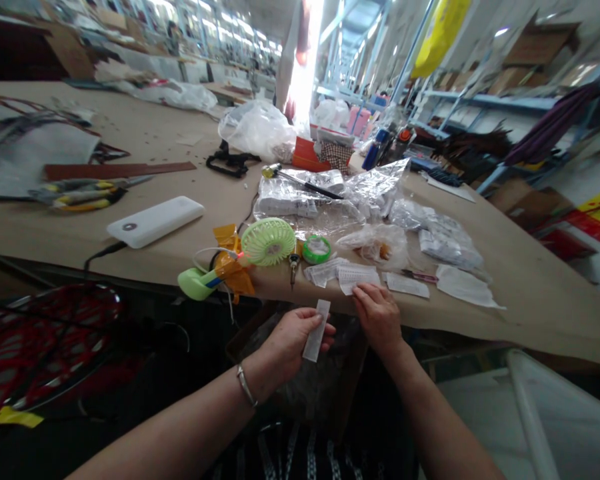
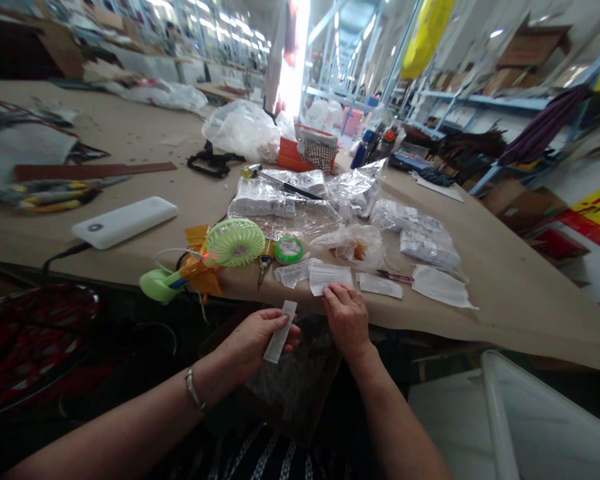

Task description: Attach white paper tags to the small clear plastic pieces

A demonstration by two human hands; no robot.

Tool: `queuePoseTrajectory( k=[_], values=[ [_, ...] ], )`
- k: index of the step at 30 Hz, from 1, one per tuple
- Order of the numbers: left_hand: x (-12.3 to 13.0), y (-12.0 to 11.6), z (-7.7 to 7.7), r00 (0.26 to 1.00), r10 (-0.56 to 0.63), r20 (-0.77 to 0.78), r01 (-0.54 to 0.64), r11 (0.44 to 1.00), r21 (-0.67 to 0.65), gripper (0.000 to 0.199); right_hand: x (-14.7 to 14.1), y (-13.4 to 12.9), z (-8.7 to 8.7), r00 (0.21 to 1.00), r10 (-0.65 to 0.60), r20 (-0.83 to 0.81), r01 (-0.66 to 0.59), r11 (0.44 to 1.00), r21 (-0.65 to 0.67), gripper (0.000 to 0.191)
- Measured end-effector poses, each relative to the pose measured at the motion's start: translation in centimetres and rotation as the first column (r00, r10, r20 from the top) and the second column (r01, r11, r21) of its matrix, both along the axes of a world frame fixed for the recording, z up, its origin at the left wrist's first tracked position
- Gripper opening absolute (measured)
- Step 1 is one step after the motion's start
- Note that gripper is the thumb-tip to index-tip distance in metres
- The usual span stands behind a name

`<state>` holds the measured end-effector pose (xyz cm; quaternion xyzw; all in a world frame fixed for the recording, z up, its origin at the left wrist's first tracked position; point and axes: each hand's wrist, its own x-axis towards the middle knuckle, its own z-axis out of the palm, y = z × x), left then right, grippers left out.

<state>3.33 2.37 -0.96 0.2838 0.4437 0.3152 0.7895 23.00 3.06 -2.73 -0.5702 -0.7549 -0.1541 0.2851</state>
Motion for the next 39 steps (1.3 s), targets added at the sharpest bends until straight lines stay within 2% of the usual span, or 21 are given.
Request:
queuePoseTrajectory(
  k=[5,7,9,11,14,20,27,28,30,32,33,34,36,39],
  values=[
    [0.2,0.1,0.9,1.0,0.012,0.002,-0.012,0.999,-0.044,0.015,0.1,-0.4,0.2,0.977,0.081,-0.197,-0.069,0.995,0.071,0.017],
    [0.2,0.2,1.3,0.999,0.0,0.043,0.003,0.997,-0.073,0.014,-0.6,-1.0,0.7,0.947,0.168,-0.273,-0.139,0.983,0.124,0.016],
    [0.3,0.2,1.5,0.992,-0.017,0.129,0.029,0.995,-0.096,0.012,-1.7,-1.8,1.3,0.903,0.313,-0.293,-0.281,0.949,0.147,0.016],
    [0.3,0.3,1.6,0.972,-0.014,0.236,0.038,0.994,-0.099,0.008,-3.1,-2.6,1.6,0.852,0.453,-0.264,-0.438,0.891,0.117,0.016],
    [0.2,0.2,1.5,0.937,0.019,0.35,0.02,0.994,-0.105,0.007,-4.7,-3.4,1.5,0.805,0.56,-0.195,-0.56,0.826,0.06,0.015],
    [-0.4,0.0,1.3,0.934,0.022,0.357,0.018,0.994,-0.107,0.007,-4.8,-3.2,0.6,0.779,0.596,-0.193,-0.608,0.794,0.001,0.016],
    [-0.5,-0.4,1.0,0.96,-0.002,0.279,0.027,0.996,-0.084,0.004,-4.7,-4.2,1.0,0.799,0.574,-0.18,-0.584,0.811,-0.009,0.017],
    [-0.5,-0.4,1.0,0.964,-0.006,0.264,0.029,0.996,-0.083,0.004,-4.2,-4.2,1.2,0.813,0.555,-0.177,-0.566,0.824,-0.015,0.02],
    [-0.7,-0.4,1.1,0.977,-0.019,0.211,0.037,0.996,-0.082,0.008,-2.4,-3.9,1.5,0.879,0.441,-0.182,-0.448,0.894,0.004,0.027],
    [-0.8,-0.4,1.1,0.991,-0.025,0.129,0.038,0.994,-0.102,0.01,0.2,-3.4,1.7,0.964,0.196,-0.18,-0.188,0.98,0.058,0.033],
    [-0.9,-0.4,1.1,0.994,-0.036,0.103,0.047,0.993,-0.107,0.01,1.7,-3.1,1.6,0.986,0.036,-0.16,-0.024,0.997,0.076,0.037],
    [-1.0,-0.4,1.1,0.995,-0.044,0.085,0.053,0.992,-0.111,0.01,3.2,-2.8,1.4,0.987,-0.111,-0.119,0.12,0.99,0.07,0.044],
    [-1.0,-0.6,1.0,0.995,-0.064,0.074,0.072,0.991,-0.113,0.01,5.7,-2.5,0.5,0.964,-0.266,0.004,0.266,0.964,0.002,0.052],
    [-0.9,-0.8,0.8,0.994,-0.078,0.073,0.086,0.99,-0.115,0.01,7.7,-2.7,-1.2,0.954,-0.268,0.137,0.28,0.958,-0.071,0.042]
  ],
)
